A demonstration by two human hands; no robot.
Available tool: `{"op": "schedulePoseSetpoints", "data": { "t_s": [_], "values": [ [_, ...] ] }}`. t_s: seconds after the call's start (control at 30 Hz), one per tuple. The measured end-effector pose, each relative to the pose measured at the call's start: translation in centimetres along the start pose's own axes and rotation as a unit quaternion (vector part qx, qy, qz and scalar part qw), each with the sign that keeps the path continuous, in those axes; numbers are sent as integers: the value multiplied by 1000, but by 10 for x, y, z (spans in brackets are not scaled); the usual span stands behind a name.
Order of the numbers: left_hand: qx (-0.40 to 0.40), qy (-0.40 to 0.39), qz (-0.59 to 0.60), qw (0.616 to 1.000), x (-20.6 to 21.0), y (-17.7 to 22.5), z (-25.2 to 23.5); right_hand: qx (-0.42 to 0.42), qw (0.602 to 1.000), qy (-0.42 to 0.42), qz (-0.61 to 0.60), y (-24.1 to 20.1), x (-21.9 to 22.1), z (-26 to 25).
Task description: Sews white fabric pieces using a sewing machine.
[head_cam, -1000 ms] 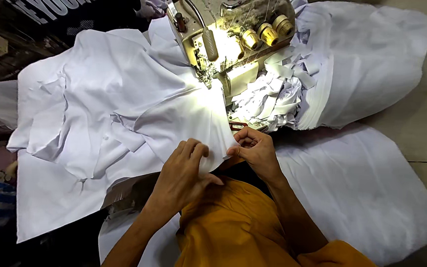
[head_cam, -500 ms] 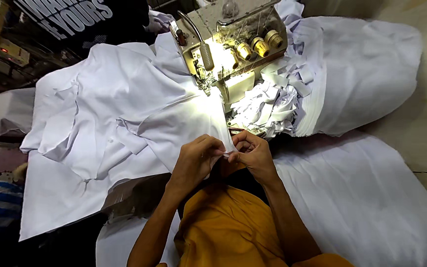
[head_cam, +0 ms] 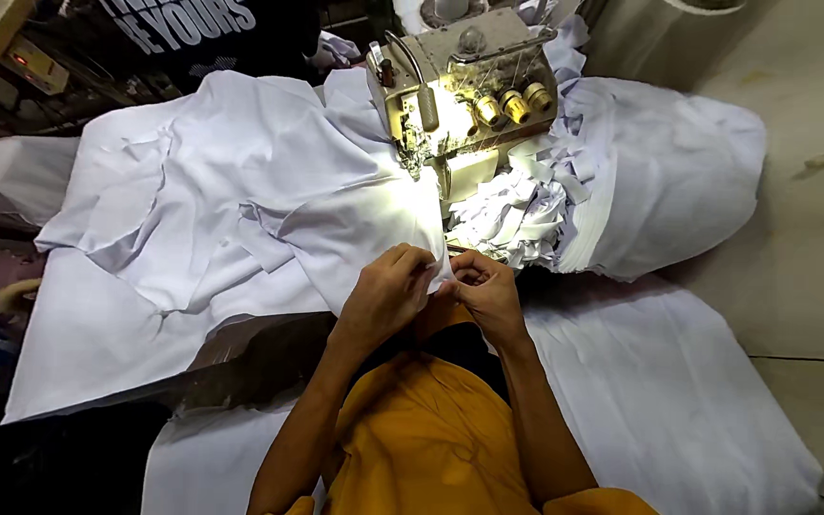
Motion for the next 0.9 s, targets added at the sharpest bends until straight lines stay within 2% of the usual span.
{"op": "schedulePoseSetpoints", "data": {
  "t_s": [0.1,0.2,0.3,0.4,0.5,0.6,0.7,0.83,0.9],
  "values": [
    [-16,59,-8,998,-14,2,-2,-3,998,14,55,-2,-5,-1],
    [-47,162,17,986,-44,8,-9,5,993,7,114,-4,-10,-7],
    [-55,221,-19,973,-72,20,-29,39,992,4,117,-2,-7,-23],
    [-19,225,-52,973,-87,29,-58,96,989,16,107,-2,4,-43],
    [37,206,-65,976,-90,44,-72,105,984,15,143,-4,10,-51],
    [52,132,-70,987,-76,60,-56,77,978,28,190,-4,3,-49],
    [33,97,-49,994,-53,57,-41,49,970,47,234,-9,-6,-38],
    [34,77,-74,994,7,35,-8,34,977,7,210,-2,-7,-31],
    [37,95,-97,990,31,25,9,50,981,-17,185,6,-7,-27]
  ]
}}
Point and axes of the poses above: each hand's wrist, its own z-axis away from the middle knuckle, its own x-axis out of the palm, y = z × x, the point moved 7 cm from there along -z, towards the middle knuckle, and after that the axes turned 8 degrees about z, right-handed, at the moved point
